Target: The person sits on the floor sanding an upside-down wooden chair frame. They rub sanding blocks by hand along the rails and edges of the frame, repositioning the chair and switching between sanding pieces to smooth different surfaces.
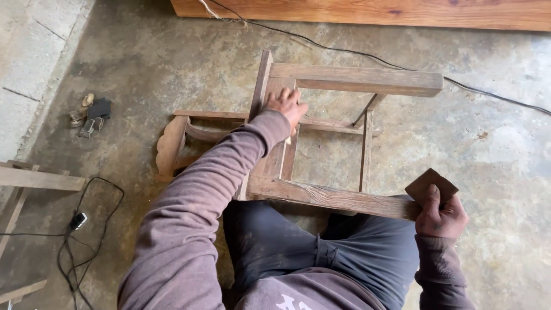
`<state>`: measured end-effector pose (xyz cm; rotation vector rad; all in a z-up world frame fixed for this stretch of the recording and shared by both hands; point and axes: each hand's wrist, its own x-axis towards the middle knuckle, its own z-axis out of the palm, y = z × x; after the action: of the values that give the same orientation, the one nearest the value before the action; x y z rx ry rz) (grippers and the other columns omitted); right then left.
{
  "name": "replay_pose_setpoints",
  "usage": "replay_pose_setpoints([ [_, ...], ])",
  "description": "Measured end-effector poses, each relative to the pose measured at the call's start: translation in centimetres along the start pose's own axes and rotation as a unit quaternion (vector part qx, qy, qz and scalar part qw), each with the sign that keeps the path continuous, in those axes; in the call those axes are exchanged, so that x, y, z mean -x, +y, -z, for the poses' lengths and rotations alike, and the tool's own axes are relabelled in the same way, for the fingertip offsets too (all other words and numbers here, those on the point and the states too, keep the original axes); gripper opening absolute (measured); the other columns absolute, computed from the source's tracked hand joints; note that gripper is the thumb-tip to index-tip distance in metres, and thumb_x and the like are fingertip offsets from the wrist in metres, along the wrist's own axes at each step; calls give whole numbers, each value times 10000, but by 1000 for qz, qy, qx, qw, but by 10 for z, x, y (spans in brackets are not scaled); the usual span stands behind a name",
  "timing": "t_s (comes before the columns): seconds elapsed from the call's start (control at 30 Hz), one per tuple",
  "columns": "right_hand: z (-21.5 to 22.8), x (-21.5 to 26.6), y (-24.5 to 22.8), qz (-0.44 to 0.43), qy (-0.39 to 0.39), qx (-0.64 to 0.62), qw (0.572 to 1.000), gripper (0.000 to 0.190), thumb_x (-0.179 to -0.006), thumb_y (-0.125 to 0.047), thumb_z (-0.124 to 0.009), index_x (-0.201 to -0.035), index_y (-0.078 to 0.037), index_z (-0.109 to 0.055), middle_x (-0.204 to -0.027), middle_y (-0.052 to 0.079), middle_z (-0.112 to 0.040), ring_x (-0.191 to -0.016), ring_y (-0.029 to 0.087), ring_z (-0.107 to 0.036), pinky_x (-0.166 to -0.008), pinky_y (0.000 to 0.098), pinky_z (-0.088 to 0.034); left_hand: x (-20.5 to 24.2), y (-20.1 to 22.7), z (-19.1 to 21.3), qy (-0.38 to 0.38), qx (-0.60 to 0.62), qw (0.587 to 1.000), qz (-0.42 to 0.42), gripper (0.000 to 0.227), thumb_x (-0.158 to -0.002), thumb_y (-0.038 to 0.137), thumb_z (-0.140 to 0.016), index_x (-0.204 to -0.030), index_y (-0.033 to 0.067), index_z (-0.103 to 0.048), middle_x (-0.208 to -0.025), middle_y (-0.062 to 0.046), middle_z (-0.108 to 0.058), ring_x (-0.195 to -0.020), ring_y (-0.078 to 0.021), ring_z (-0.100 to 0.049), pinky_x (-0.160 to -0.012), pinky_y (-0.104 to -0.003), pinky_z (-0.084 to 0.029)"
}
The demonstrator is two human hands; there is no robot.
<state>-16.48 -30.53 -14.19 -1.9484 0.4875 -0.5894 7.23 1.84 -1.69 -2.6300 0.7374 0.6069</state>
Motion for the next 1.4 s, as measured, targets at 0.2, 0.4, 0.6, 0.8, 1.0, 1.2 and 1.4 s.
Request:
replay_pose_setpoints([
  [0.2, -1, 0, -4, 23, 5, 26, 999, 317, -1147, -271, -648, -1232, 26, -716, -1027, 133, -749, -947, 144, -701, -851, 313, -548, 4, 0, -4, 93, 95, 980, 145, 549, -964, 59, -652, -1464, 153, -446, -1306, -237, -523, -1006, -336, -669, -801, -497, -620],
  [0.4, -2, 1, -2, -1, 13, 44, 999, 322, -1148, -289, -660, -1191, 24, -721, -994, 147, -747, -915, 164, -706, -829, 324, -548, -6, 5, -51, 137, 169, 968, 126, 390, -1001, 40, -571, -1375, 122, -494, -1109, -237, -595, -784, -291, -704, -627, -420, -657],
  [0.6, -1, 0, -9, 7, 12, 38, 999, 311, -1135, -282, -651, -1223, 8, -723, -976, 141, -741, -902, 162, -704, -812, 316, -541, -33, -3, -62, 148, 110, 978, 98, 234, -983, 60, -592, -1208, 124, -582, -889, -120, -686, -836, -280, -703, -897, -554, -553],
  [0.8, 0, 1, -15, 12, 5, 20, 1000, 273, -1142, -246, -642, -1237, -2, -719, -976, 135, -733, -890, 158, -676, -803, 307, -532, -28, -4, -50, 161, 170, 965, 120, 102, -1077, 89, -534, -1152, 109, -599, -894, -95, -706, -822, -253, -696, -947, -522, -533],
  [1.0, -1, 3, -15, 16, 14, 1, 1000, 256, -1141, -228, -645, -1224, 6, -709, -982, 133, -730, -887, 151, -677, -807, 301, -537, 48, 38, -101, 187, 90, 975, 82, 304, -897, -56, -630, -1137, 131, -608, -981, -82, -722, -952, -257, -641, -924, -451, -469],
  [1.2, 0, 2, -12, 24, -1, 24, 999, 271, -1137, -218, -638, -1244, 19, -714, -997, 146, -735, -904, 155, -691, -823, 307, -541, 25, 24, -106, 235, 104, 964, 76, 231, -944, -1, -660, -1134, 120, -605, -995, -93, -733, -974, -285, -642, -870, -464, -481],
  [1.4, 1, 2, -17, 6, -6, 8, 1000, 283, -1148, -230, -629, -1264, 17, -705, -1031, 125, -745, -935, 147, -688, -841, 304, -540, -48, -11, -68, 195, 110, 967, 122, 456, -864, -103, -642, -1247, 123, -539, -1000, -140, -719, -1024, -302, -647, -959, -474, -503],
])
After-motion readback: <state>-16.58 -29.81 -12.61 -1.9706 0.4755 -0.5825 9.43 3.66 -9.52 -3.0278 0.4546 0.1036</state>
